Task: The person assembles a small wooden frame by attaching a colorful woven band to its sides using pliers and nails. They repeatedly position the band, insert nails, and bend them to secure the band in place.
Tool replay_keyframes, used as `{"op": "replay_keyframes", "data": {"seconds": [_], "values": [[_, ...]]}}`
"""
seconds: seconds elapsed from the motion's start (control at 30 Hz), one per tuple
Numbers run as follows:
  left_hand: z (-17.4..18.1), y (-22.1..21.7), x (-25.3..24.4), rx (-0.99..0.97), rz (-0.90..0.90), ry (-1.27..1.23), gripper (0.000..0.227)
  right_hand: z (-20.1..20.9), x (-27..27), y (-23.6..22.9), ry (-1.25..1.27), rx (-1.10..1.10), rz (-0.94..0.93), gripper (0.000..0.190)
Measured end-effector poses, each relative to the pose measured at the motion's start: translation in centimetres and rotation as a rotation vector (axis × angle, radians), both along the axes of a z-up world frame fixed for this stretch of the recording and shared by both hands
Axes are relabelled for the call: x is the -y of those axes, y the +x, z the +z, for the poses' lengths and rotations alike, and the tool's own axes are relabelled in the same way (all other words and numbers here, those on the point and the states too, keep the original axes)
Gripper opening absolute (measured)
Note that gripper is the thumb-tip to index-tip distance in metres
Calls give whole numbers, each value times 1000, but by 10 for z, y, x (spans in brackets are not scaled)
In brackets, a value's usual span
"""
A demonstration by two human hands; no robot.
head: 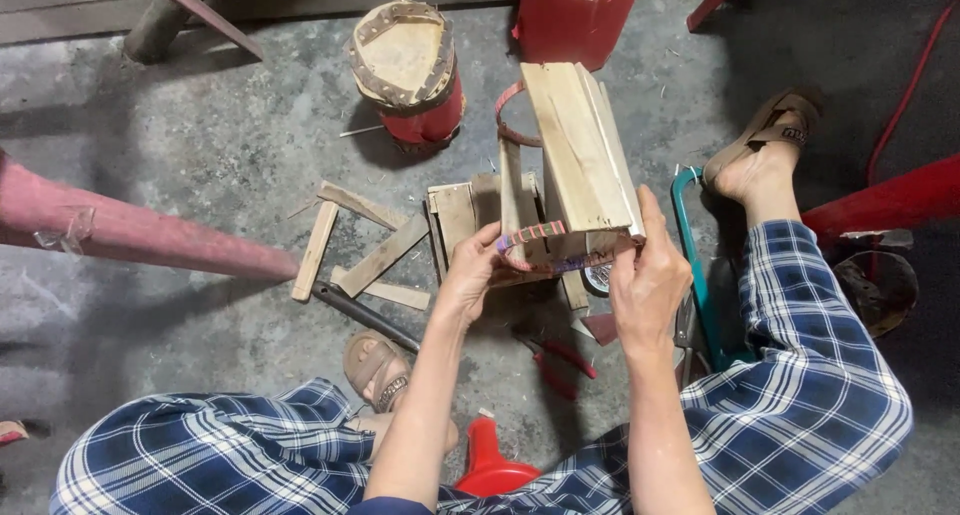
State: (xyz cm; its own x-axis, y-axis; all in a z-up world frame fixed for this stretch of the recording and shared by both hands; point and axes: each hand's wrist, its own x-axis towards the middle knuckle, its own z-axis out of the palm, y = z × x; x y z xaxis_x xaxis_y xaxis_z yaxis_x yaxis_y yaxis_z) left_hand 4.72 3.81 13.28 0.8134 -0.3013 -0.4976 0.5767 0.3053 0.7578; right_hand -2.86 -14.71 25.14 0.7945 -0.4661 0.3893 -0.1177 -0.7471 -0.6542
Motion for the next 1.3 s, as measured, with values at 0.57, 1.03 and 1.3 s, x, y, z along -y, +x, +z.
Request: {"op": "replay_keyframes", "data": {"seconds": [0.57,1.03,1.3], "values": [[8,-8,1,-12,-24,-7,55,-27,10,8,189,-108,-94,37],[41,4,-17,198,42,64,62,-103,17,23,1045,-170,-199,16],[27,12,-42,164,-29,147,66,3,13,51,296,-508,-38,16]]}}
